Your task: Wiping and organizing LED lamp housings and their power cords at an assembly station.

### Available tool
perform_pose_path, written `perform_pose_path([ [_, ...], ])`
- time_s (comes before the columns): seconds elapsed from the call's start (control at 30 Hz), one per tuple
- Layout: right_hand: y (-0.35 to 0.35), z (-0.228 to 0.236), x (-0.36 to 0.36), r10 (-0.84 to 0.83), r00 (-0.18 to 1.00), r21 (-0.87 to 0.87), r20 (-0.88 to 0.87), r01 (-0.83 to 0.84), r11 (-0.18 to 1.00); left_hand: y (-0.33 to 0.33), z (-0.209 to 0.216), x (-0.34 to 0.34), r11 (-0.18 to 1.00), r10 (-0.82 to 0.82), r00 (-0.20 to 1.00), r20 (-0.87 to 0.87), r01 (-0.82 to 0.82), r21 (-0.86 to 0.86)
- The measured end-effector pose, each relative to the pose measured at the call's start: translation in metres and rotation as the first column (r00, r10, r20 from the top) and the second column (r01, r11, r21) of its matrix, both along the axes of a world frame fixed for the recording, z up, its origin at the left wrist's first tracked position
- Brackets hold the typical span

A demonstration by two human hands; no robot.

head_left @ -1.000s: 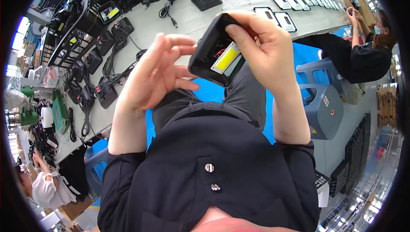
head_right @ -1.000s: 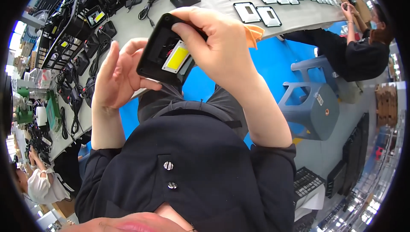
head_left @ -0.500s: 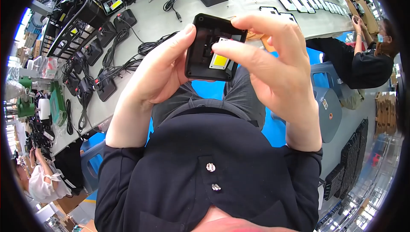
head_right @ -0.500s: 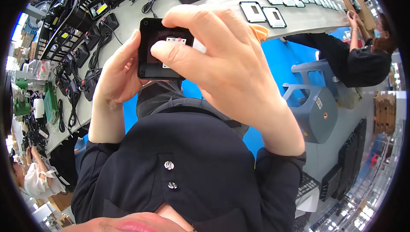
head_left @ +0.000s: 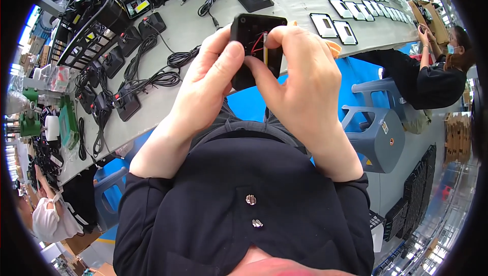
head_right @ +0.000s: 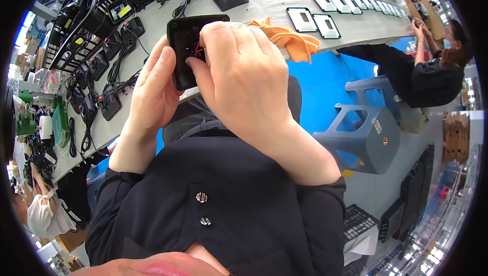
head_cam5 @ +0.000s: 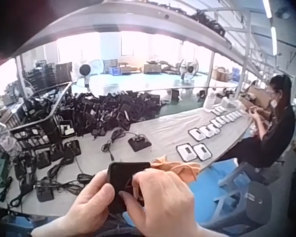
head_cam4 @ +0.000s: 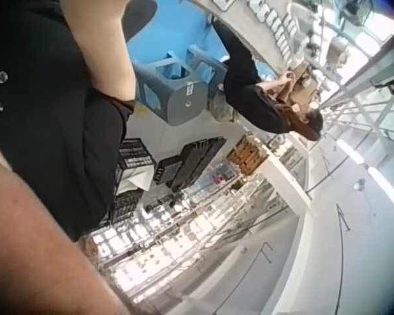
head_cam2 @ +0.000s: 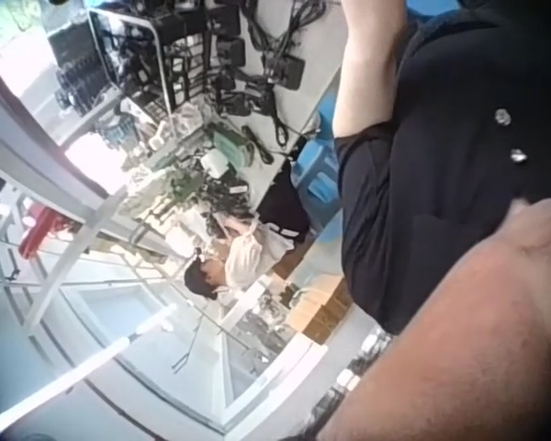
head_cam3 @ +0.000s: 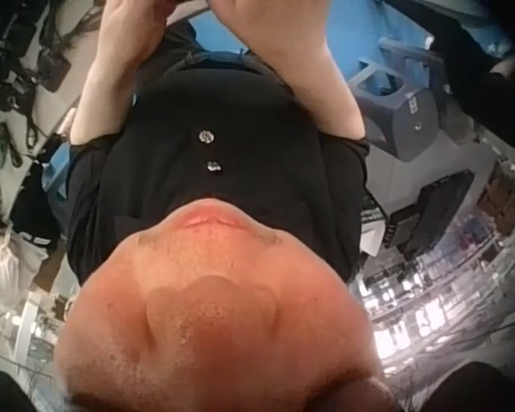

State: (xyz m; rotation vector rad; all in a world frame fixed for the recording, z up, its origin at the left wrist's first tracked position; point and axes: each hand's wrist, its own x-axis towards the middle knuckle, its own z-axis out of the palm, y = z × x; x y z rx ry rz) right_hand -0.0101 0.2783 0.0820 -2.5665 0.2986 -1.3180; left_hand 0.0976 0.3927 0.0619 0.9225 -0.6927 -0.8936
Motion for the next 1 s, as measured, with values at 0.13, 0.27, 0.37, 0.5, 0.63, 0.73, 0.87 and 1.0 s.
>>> perform_pose_path([
  [0.13,-0.003,0.0,-0.001,0.112,0.992,0.087,0.051,-0.116,0.989,0.002,-0.001,0.0,0.996,0.0,1.0,-0.009,-0.001,-0.091],
  [0.27,0.001,0.009,-0.009,0.207,0.977,0.12,0.046,-0.211,0.97,0.004,-0.001,-0.004,0.996,0.006,0.999,-0.049,-0.01,-0.088],
  [0.37,-0.002,0.002,-0.004,0.2,0.956,-0.191,0.213,-0.16,0.968,0.001,0.001,-0.006,0.992,0.122,0.992,0.027,-0.121,-0.045],
  [0.5,-0.013,0.013,-0.009,0.21,0.968,-0.426,0.139,-0.133,0.895,0.005,0.007,0.002,0.995,0.087,0.995,-0.04,-0.089,-0.038],
  [0.63,-0.023,0.016,-0.018,0.229,0.973,-0.426,0.019,-0.2,0.883,0.005,0.01,0.01,0.981,0.168,0.982,0.088,-0.176,0.084],
  [0.73,-0.02,0.009,-0.018,0.268,0.963,-0.407,-0.015,-0.251,0.878,0.009,0.005,0.012,0.99,0.132,0.989,0.066,-0.134,0.037],
  [0.87,-0.008,0.008,-0.018,0.28,0.959,-0.049,0.037,-0.278,0.959,0.005,0.006,0.008,0.978,0.206,0.978,0.041,-0.207,0.012],
  [1.0,0.003,0.007,-0.019,0.368,0.929,0.492,0.048,-0.343,0.8,0.002,0.002,0.008,0.968,0.249,0.964,0.095,-0.244,-0.063],
])
